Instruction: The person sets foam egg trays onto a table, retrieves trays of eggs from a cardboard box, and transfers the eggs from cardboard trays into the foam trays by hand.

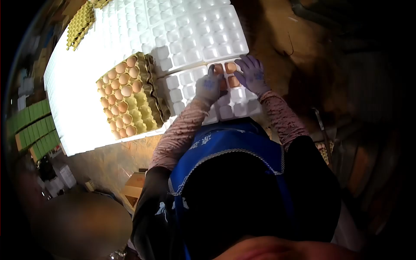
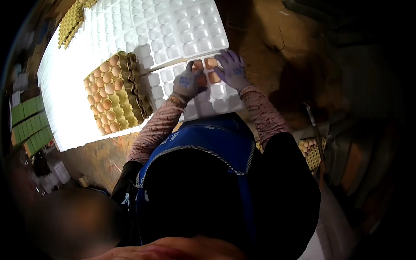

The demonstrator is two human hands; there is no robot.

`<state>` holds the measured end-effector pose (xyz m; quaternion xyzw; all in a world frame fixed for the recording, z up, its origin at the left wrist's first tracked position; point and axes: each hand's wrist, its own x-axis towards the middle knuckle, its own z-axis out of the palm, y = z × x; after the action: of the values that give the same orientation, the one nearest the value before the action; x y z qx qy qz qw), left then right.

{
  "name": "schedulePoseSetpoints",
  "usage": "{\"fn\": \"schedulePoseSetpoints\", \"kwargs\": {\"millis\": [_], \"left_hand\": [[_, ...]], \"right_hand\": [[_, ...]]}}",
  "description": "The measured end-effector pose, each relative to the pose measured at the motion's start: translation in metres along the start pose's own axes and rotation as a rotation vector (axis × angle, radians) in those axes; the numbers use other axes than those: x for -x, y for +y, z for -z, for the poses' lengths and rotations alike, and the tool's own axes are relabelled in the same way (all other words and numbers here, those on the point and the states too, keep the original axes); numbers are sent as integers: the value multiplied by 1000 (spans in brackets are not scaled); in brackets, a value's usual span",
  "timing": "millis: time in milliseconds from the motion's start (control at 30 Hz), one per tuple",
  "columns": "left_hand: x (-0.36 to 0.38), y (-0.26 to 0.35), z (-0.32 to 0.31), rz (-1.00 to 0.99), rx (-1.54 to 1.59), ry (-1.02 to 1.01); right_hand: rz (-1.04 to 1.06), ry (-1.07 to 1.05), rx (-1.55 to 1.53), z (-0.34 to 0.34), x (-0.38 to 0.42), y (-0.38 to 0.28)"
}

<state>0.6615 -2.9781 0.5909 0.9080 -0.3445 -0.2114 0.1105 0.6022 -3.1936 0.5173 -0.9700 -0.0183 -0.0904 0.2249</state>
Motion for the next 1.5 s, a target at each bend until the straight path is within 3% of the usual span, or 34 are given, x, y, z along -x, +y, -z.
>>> {"fn": "schedulePoseSetpoints", "kwargs": {"millis": [67, 100, 167, 233, 300, 333, 367, 400, 433, 500, 567, 600, 633, 667, 733, 767, 800, 833, 867, 900, 933, 967, 1033, 1067, 1100, 1133, 1167, 1200, 1267, 1300, 1400, 1500], "left_hand": [[17, 4, -21, -111, 99, 238], [24, 9, -28, -123, 186, 122], [39, 8, -48, -290, 43, 99], [47, -8, -70, -331, -95, 153], [59, -17, 0, -282, 17, 319], [67, -37, 44, -70, 130, 312], [83, -70, 74, -21, 62, 653], [94, -104, 101, 84, 115, 757], [114, -141, 121, 151, -10, 750], [147, -201, 146, 260, -170, 614], [157, -220, 147, 169, -50, 505], [158, -232, 145, 161, -34, 468], [160, -243, 145, 97, 58, 478], [164, -244, 154, 88, 128, 463], [170, -259, 157, 198, 618, 530], [170, -273, 152, 316, 1042, 594], [170, -273, 170, 185, 1306, 642], [169, -266, 191, 277, 1234, 590], [159, -266, 201, 205, 763, 563], [149, -261, 214, 166, 418, 410], [140, -256, 226, 90, 76, 295], [128, -270, 214, 26, -31, 246], [111, -274, 207, -65, -306, 184], [104, -274, 210, -76, -301, 183], [99, -269, 222, 14, -220, 67], [97, -266, 229, 106, -140, -49], [99, -268, 230, 102, -141, -47], [102, -274, 231, 62, -40, 26], [121, -260, 246, 56, 298, 147], [132, -258, 242, 56, 291, 151], [160, -271, 198, 88, 1317, 265], [183, -245, 153, -5, 1478, 412]], "right_hand": [[-5, 76, 25, -13, 2, 2], [15, 75, 12, -12, 0, 2], [-7, 72, 44, -9, 3, -1], [55, 132, 53, -12, 2, 1], [51, 112, 83, -8, -3, -2], [71, 109, 75, -7, -9, -13], [48, 159, 34, -1, -17, -25], [22, 208, -3, 5, -24, -37], [31, 275, -155, 3, -38, -66], [-74, 14, -645, 15, -69, -147], [90, -183, -733, 30, -106, -224], [240, -99, -671, 18, -119, -251], [388, -14, -604, 6, -133, -274], [402, -93, -487, 0, -145, -294], [425, -271, -244, -12, -162, -318], [421, -267, -231, -20, -168, -319], [383, -305, -281, -26, -171, -316], [340, -344, -331, -28, -172, -312], [198, -340, -433, -23, -173, -310], [-43, -385, -809, -18, -174, -305], [-156, -335, -1049, -10, -180, -296], [-269, -276, -1287, -4, -189, -289], [-227, -320, -1189, 10, -211, -289], [-245, -426, -834, 11, -223, -296], [-252, -418, -830, 6, -225, -304], [-24, -378, -424, 1, -226, -311], [200, -329, -16, -3, -227, -316], [184, -382, 44, -11, -226, -317], [198, -333, 52, -15, -219, -325], [214, -282, 59, -17, -218, -325], [204, -332, -53, -19, -223, -313], [252, -396, -99, -15, -238, -306]]}}
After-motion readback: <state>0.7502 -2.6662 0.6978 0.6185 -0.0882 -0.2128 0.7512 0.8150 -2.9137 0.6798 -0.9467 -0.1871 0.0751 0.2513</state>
